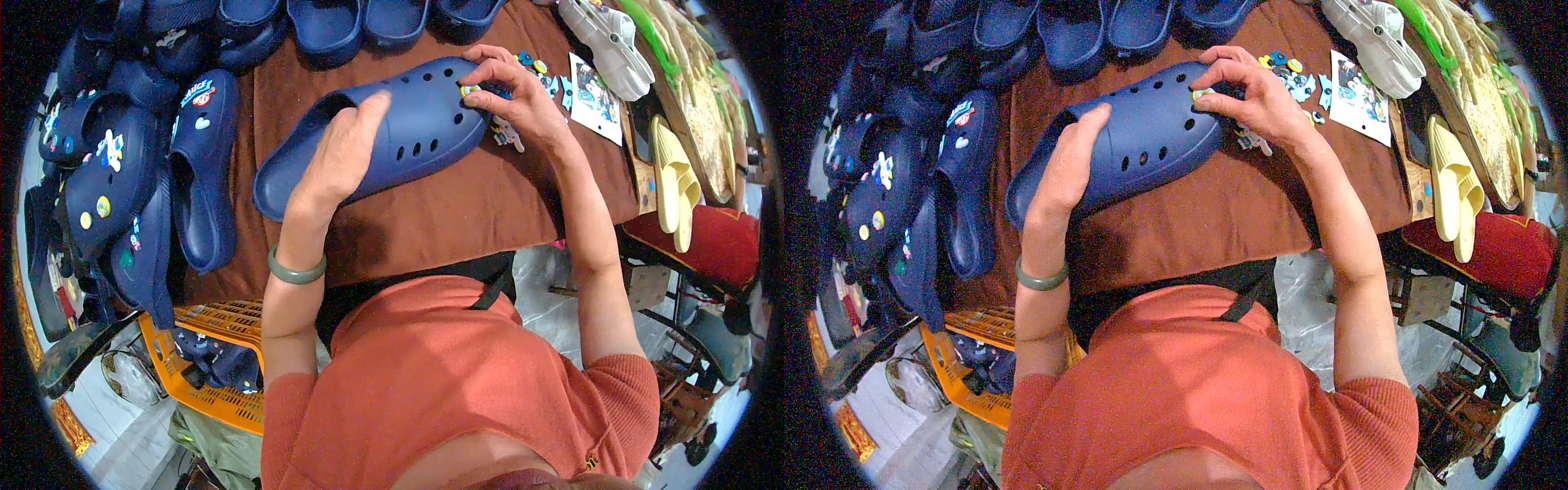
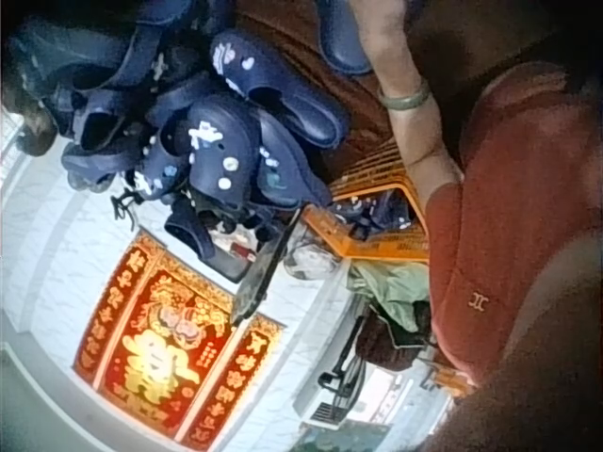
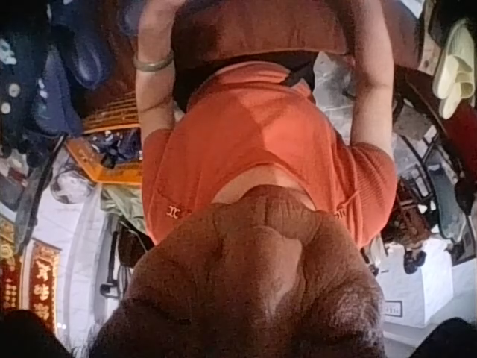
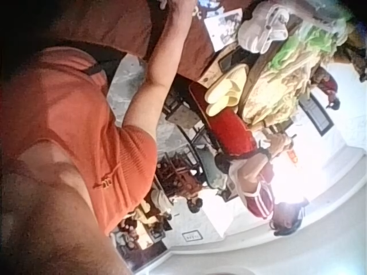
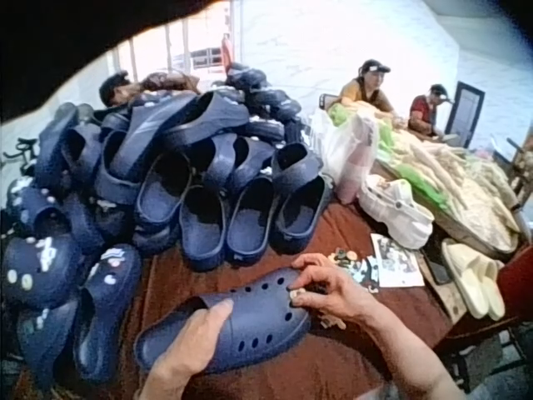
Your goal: Attaching decorative charms and pins to blue rubber clogs by pressing them into the holes.
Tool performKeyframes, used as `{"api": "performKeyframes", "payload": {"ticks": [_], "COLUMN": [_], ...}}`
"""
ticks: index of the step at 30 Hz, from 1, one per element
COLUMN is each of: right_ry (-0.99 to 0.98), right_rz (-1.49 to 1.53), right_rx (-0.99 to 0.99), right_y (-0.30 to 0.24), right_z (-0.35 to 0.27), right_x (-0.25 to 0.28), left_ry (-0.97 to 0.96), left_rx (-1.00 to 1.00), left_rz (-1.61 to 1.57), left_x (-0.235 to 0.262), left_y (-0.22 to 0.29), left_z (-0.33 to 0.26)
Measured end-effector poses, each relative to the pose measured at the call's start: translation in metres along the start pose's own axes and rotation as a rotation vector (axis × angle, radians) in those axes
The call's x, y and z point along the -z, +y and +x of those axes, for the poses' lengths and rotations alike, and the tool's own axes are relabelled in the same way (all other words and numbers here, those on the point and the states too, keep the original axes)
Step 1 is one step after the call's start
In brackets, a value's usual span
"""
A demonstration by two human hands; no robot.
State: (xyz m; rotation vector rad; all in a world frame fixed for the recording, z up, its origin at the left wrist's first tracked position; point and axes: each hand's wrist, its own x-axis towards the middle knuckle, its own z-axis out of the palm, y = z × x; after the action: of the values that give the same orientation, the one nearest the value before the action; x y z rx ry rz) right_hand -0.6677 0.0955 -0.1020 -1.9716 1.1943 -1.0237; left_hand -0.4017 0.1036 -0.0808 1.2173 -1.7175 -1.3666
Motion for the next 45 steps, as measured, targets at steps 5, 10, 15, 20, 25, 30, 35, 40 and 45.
{"api": "performKeyframes", "payload": {"ticks": [5,10,15,20,25,30,35,40,45], "right_ry": [-0.03,-0.159,-0.205,-0.148,-0.081,-0.001,-0.026,0.005,0.084], "right_rz": [0.366,0.458,0.374,0.449,0.59,0.37,0.045,0.03,-0.02], "right_rx": [-0.282,-0.351,-0.277,-0.288,-0.315,-0.207,0.014,-0.026,-0.02], "right_y": [-0.003,-0.016,-0.02,-0.031,-0.028,-0.008,0.001,0.001,-0.006], "right_z": [0.0,0.0,-0.001,-0.003,-0.004,0.0,-0.002,0.001,0.0], "right_x": [-0.001,0.018,0.021,0.015,0.008,-0.006,0.003,0.001,-0.004], "left_ry": [-0.005,-0.155,-0.101,-0.008,-0.013,0.167,0.138,-0.09,-0.079], "left_rx": [-0.02,0.098,-0.346,-0.63,-0.499,-0.668,-0.725,-0.269,-0.279], "left_rz": [0.1,0.175,0.459,0.534,0.644,0.52,0.595,0.242,0.217], "left_x": [-0.002,-0.009,-0.008,-0.009,-0.008,-0.002,0.0,0.002,0.001], "left_y": [-0.002,0.011,0.002,-0.013,-0.009,-0.032,-0.031,-0.031,-0.032], "left_z": [-0.007,-0.01,-0.021,-0.02,-0.019,0.0,0.0,0.007,0.006]}}
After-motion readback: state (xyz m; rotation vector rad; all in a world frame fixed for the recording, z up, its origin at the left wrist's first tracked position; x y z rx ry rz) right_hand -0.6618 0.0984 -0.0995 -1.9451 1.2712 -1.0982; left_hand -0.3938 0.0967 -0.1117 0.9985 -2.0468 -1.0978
